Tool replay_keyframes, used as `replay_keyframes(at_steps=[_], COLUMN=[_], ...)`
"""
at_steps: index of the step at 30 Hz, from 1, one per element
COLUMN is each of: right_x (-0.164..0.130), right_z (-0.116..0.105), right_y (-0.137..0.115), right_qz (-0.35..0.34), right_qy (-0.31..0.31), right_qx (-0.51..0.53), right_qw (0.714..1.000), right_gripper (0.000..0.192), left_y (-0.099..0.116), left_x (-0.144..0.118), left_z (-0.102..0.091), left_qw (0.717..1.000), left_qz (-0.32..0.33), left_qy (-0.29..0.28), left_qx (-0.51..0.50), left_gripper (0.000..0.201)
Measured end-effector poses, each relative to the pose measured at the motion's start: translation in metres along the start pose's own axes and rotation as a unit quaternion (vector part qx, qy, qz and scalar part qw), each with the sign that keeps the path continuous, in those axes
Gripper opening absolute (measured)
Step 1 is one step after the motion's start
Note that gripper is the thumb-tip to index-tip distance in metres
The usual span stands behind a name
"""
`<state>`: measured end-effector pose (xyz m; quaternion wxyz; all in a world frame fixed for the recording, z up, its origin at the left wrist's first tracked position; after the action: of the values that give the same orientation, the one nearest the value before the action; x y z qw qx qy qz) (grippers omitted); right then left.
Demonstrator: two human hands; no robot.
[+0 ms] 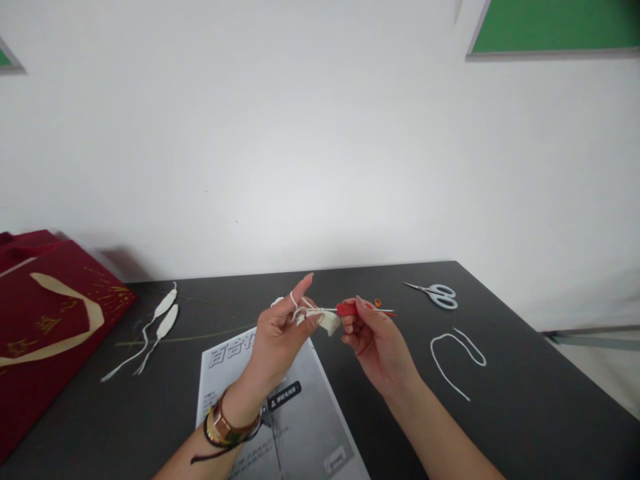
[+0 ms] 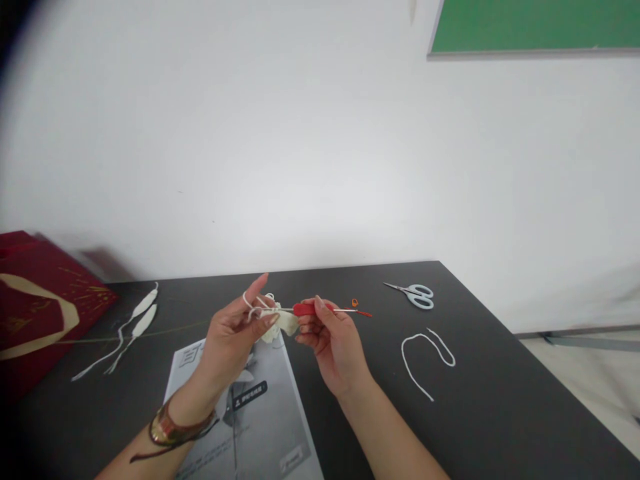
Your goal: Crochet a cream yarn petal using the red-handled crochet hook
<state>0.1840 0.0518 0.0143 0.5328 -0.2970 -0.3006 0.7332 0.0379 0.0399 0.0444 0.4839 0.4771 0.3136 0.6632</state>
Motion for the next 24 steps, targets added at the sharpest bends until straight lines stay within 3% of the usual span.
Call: replay_keyframes(at_steps=[7, 11, 15, 18, 21, 23, 24], right_x=[0.001, -0.001, -0.007, -0.020, -0.039, -0.046, -0.046], right_z=[-0.002, -0.002, 0.000, 0.005, 0.024, 0.027, 0.025], right_y=[0.013, 0.004, -0.009, -0.025, -0.034, -0.033, -0.032], right_qz=[0.045, -0.012, -0.107, -0.236, -0.382, -0.415, -0.409], right_qy=[0.021, 0.030, 0.038, 0.053, 0.003, -0.009, -0.002], right_qx=[0.059, -0.005, -0.129, -0.276, -0.412, -0.423, -0.406], right_qw=[0.997, 0.999, 0.985, 0.930, 0.827, 0.805, 0.817], right_gripper=[0.019, 0.021, 0.018, 0.013, 0.022, 0.028, 0.028], left_y=[0.008, 0.006, 0.000, -0.012, -0.021, -0.019, -0.018], left_x=[-0.009, -0.012, -0.012, -0.011, -0.012, -0.013, -0.012], left_z=[0.003, 0.005, 0.006, 0.005, 0.008, 0.011, 0.012], left_qw=[0.986, 0.980, 0.989, 0.997, 0.985, 0.977, 0.974], left_qz=[0.124, 0.145, 0.111, 0.017, -0.067, -0.086, -0.090], left_qy=[0.038, 0.040, 0.041, 0.071, 0.086, 0.085, 0.085], left_qx=[0.106, 0.127, 0.089, -0.009, -0.131, -0.175, -0.188], left_gripper=[0.063, 0.066, 0.061, 0.060, 0.066, 0.068, 0.069])
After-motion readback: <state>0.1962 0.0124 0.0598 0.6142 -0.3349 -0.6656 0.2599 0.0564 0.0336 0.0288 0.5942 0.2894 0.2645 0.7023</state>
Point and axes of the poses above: each hand's wrist, its own x-axis towards the middle knuckle, its own z-axis out of the palm, y = z × x, the point moved 7 cm from there along x, towards the middle knuckle, and after that the axes turned 11 degrees about -x, right-handed, at the moved point
